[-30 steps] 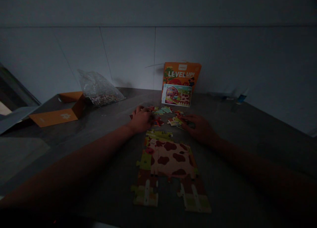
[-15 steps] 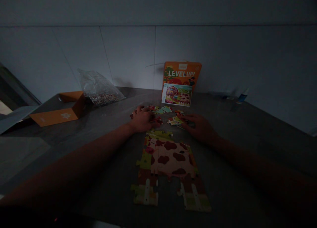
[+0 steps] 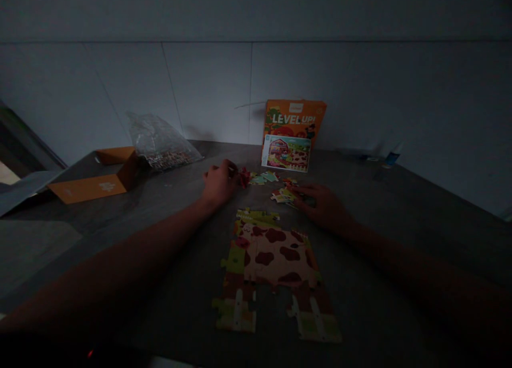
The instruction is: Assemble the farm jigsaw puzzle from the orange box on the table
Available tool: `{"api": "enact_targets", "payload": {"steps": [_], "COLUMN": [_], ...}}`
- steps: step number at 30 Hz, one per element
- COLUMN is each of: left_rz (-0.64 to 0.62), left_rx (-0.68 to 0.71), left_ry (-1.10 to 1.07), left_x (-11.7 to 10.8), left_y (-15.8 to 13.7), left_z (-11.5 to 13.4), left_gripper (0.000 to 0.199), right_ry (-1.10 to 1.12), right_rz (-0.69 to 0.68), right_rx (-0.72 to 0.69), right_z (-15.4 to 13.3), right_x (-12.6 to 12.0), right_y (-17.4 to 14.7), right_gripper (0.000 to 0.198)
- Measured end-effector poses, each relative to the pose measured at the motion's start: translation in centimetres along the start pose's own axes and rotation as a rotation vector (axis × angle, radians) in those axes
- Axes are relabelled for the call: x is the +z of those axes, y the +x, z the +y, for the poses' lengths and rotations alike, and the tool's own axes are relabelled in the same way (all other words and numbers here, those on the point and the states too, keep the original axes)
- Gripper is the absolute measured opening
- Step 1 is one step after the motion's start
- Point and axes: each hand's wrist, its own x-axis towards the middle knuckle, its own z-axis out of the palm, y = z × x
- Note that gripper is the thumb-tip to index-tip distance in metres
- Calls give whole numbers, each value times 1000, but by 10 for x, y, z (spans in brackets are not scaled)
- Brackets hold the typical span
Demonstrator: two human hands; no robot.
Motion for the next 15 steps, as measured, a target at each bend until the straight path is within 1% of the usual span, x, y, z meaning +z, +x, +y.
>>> {"api": "enact_targets", "payload": {"steps": [2, 4, 6, 9, 11, 12, 15], "left_rz": [-21, -84, -147, -177, -176, -179, -204], "left_rx": [-75, -103, -85, -28, 51, 114, 376], "left_ry": [83, 166, 223, 251, 224, 199, 101], "left_x": [2, 3, 3, 2, 1, 1, 0], "left_y": [1, 0, -3, -6, -6, -6, -6], "left_z": [-4, -6, -6, -3, -2, -1, 3], "left_gripper": [28, 34, 41, 44, 39, 36, 34], "right_ry": [10, 16, 15, 5, -1, -4, -8], "right_rz": [-5, 2, 34, 104, 127, 126, 87], "right_rx": [1, 4, 5, -19, -44, -51, -51], "right_z": [0, 1, 2, 3, 3, 3, 4], "right_x": [0, 0, 1, 2, 4, 5, 7], "right_y": [0, 0, -1, -1, -2, -2, -2], "right_gripper": [38, 38, 39, 44, 43, 42, 39]}}
